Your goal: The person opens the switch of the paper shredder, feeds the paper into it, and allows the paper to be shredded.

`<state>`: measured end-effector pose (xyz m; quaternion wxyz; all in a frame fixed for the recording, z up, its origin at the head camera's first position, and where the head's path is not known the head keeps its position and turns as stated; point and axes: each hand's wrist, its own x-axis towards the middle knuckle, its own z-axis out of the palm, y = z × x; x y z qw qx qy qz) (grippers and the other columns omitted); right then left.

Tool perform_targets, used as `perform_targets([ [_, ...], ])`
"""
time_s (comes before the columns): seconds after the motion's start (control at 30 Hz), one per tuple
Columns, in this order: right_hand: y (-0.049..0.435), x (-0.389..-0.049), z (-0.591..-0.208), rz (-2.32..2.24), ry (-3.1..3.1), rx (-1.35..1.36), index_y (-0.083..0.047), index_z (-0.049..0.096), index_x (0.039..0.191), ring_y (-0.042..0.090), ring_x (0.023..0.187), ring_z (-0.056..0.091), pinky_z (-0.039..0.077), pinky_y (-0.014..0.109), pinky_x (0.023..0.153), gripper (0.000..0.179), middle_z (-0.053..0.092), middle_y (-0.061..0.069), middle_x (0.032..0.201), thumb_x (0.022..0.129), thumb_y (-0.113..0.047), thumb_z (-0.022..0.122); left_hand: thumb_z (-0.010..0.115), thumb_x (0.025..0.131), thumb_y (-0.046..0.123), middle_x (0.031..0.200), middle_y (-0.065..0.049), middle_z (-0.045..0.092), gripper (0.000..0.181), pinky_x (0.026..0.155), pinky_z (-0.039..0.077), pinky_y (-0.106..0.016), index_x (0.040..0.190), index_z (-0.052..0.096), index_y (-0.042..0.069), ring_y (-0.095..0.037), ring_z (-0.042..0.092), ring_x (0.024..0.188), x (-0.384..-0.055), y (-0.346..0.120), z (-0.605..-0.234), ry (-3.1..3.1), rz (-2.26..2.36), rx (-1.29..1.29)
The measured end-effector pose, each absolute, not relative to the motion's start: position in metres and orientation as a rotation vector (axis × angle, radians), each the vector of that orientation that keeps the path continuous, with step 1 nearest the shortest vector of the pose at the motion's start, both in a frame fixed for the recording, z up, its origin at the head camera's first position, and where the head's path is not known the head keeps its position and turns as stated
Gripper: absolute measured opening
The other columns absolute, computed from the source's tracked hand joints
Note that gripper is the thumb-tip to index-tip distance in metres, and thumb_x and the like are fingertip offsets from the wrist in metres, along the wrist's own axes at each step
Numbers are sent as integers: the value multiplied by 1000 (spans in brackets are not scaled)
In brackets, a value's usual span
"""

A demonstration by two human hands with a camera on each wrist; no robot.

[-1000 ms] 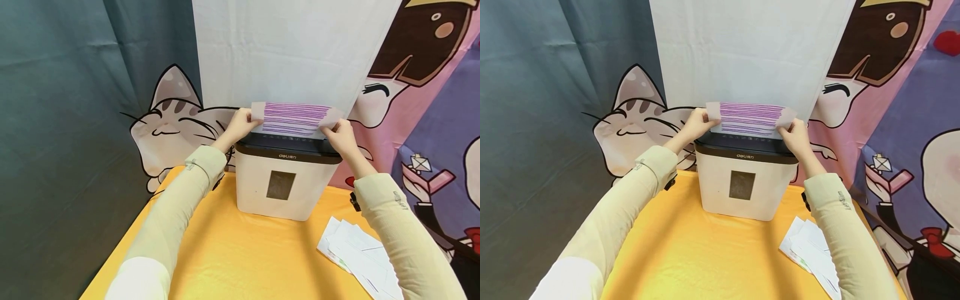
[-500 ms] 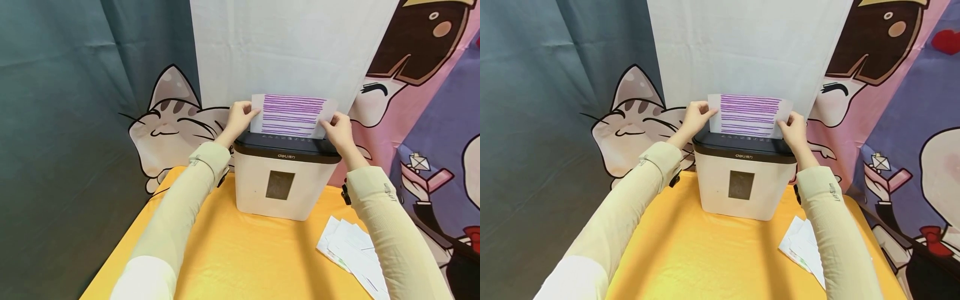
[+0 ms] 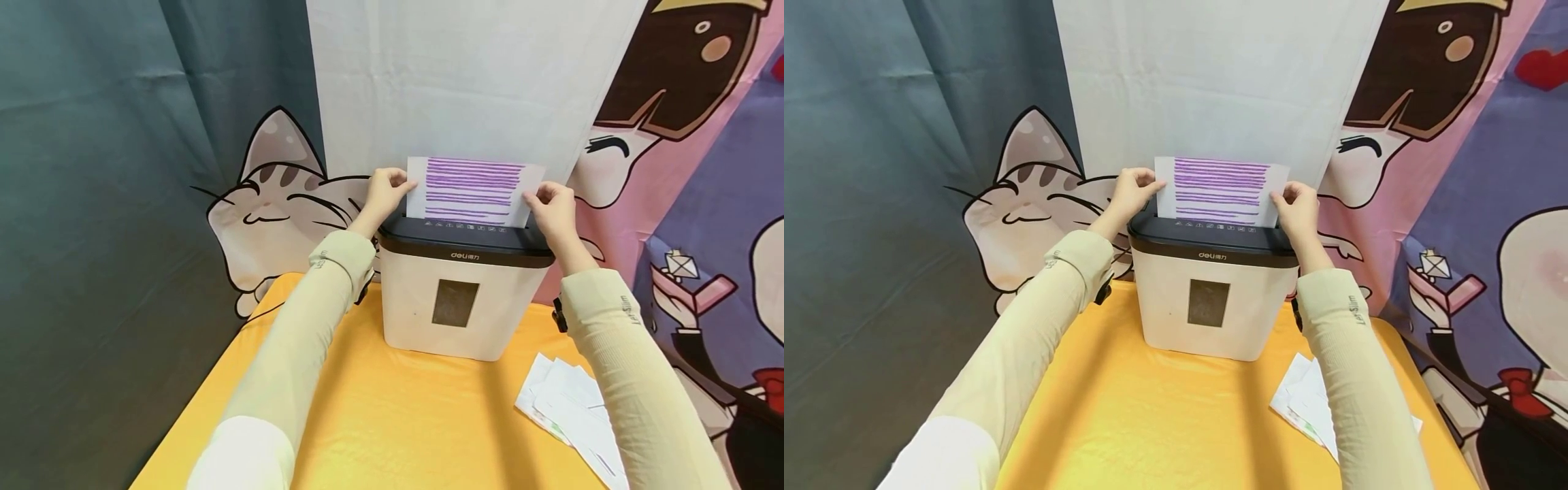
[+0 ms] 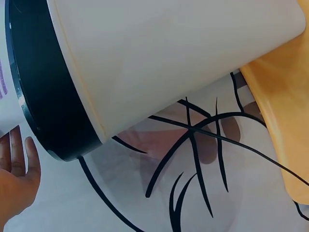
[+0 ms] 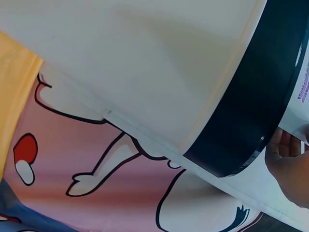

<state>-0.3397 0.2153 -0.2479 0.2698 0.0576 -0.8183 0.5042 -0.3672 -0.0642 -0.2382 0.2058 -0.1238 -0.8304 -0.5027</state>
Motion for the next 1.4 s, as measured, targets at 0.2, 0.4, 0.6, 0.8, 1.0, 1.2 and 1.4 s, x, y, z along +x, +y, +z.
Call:
perform_targets([
  [0.2, 215, -339, -249, 1271, -2261, 135, 12, 58, 86, -2, 62, 38, 34, 13, 61, 19, 41, -25, 55, 90, -7, 60, 65, 89, 12, 93, -21, 68, 20, 63, 35, -14, 95, 69, -7, -11, 50, 72, -368, -64, -241, -2333, -1392, -334],
  [0.4, 218, -338, -254, 1227, -2307, 124, 10, 55, 76, 2, 62, 37, 33, 15, 59, 22, 38, -22, 54, 89, -7, 62, 65, 89, 10, 89, -21, 68, 19, 62, 34, -14, 96, 69, -7, -11, 49, 70, -369, -62, -243, -2338, -1370, -343],
  [0.6, 220, -337, -259, 1205, -2370, 135, 12, 61, 84, -1, 62, 40, 35, 13, 61, 20, 42, -24, 56, 89, -8, 62, 65, 89, 12, 86, -17, 67, 19, 65, 35, -16, 94, 69, -5, -13, 49, 72, -369, -64, -247, -2397, -1306, -327],
  [0.8, 221, -337, -262, 1187, -2401, 156, 12, 64, 92, -10, 59, 42, 36, 11, 63, 20, 46, -22, 60, 89, -8, 63, 65, 89, 15, 90, -18, 69, 20, 72, 41, -23, 95, 69, -3, -21, 57, 81, -367, -65, -251, -2462, -1262, -299],
  [1.0, 221, -337, -263, 1127, -2419, 165, 10, 64, 89, -8, 59, 41, 35, 13, 62, 19, 47, -21, 60, 88, -9, 64, 66, 88, 15, 92, -18, 71, 17, 77, 44, -27, 92, 67, -2, -24, 62, 86, -366, -65, -255, -2494, -1219, -300],
  [1.2, 220, -337, -262, 1105, -2400, 164, 10, 62, 82, -8, 56, 40, 35, 12, 59, 19, 49, -17, 59, 87, -8, 65, 67, 88, 15, 90, -17, 70, 16, 76, 44, -27, 88, 66, -2, -22, 60, 82, -366, -64, -255, -2480, -1199, -310],
  [1.4, 218, -337, -264, 1101, -2398, 157, 9, 67, 96, -5, 61, 40, 34, 13, 62, 19, 48, -15, 64, 88, -8, 64, 67, 88, 16, 80, -12, 66, 17, 66, 37, -20, 93, 70, 0, -15, 51, 72, -364, -61, -255, -2462, -1208, -335],
])
